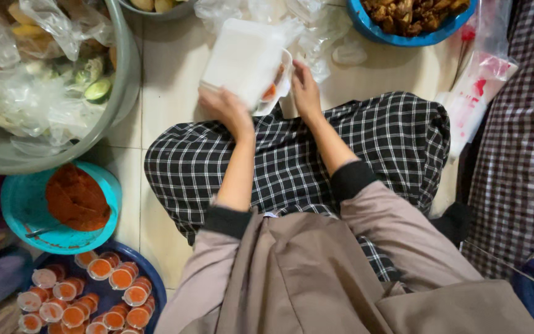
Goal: The person packs various food items into a white styrofoam container. They place small plastic bags containing fried items and sauces into the container, add a small cup of red sauce, and then close the container. Finally, they place the closed container into a purple reusable bag.
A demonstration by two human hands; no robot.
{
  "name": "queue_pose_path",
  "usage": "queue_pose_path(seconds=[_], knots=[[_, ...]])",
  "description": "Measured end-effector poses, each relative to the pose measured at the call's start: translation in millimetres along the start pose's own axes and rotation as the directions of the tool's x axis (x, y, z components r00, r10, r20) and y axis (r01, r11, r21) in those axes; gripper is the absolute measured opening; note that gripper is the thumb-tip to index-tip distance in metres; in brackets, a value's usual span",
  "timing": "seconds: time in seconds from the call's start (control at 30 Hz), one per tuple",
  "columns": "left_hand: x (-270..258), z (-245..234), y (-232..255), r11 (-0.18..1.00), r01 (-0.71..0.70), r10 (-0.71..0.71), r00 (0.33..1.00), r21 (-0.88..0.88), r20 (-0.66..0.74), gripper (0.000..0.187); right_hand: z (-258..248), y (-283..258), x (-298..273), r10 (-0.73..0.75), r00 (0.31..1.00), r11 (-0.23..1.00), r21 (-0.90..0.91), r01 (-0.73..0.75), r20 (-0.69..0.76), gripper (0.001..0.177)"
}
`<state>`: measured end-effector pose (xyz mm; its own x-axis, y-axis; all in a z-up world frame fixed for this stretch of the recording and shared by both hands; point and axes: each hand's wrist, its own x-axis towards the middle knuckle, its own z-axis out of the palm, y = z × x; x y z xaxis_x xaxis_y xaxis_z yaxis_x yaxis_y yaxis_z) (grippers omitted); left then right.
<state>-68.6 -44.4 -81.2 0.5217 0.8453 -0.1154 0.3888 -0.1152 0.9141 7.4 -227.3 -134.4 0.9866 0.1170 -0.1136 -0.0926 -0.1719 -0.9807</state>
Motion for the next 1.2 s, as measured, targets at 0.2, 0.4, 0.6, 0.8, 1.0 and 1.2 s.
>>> queue_pose_path(seconds=[0.2,0.4,0.6,0.8,1.0,1.2], knots=[[-8,-22,-46,0.651,0.502,-0.345,0.864,-0.569,0.367,0.064,-1,-24,28,0.128,0.991,0.991,-0.034,-0.129,-0.025,0.036],[-19,-22,-6,0.991,-0.112,0.093,0.965,0.067,0.245,0.052,12,-84,20,-0.048,0.984,0.985,-0.169,0.019,-0.17,0.026],[-25,-23,32,0.884,-0.284,0.196,0.946,0.371,0.257,0.045,21,-100,-5,-0.138,0.984,0.954,-0.284,0.101,-0.111,0.027],[-9,-35,16,0.867,-0.312,0.145,0.903,0.388,0.404,0.049,36,-131,-60,-0.374,0.913,0.783,-0.472,0.405,0.162,0.05],[72,-91,18,0.882,-0.189,0.096,0.969,0.432,0.226,0.037,47,-154,-60,-0.294,0.926,0.663,-0.647,0.377,0.237,0.055],[124,-84,100,0.904,-0.419,0.402,0.901,0.086,0.165,0.026,41,-132,-59,-0.228,0.97,0.9,-0.362,0.242,0.08,0.048]])
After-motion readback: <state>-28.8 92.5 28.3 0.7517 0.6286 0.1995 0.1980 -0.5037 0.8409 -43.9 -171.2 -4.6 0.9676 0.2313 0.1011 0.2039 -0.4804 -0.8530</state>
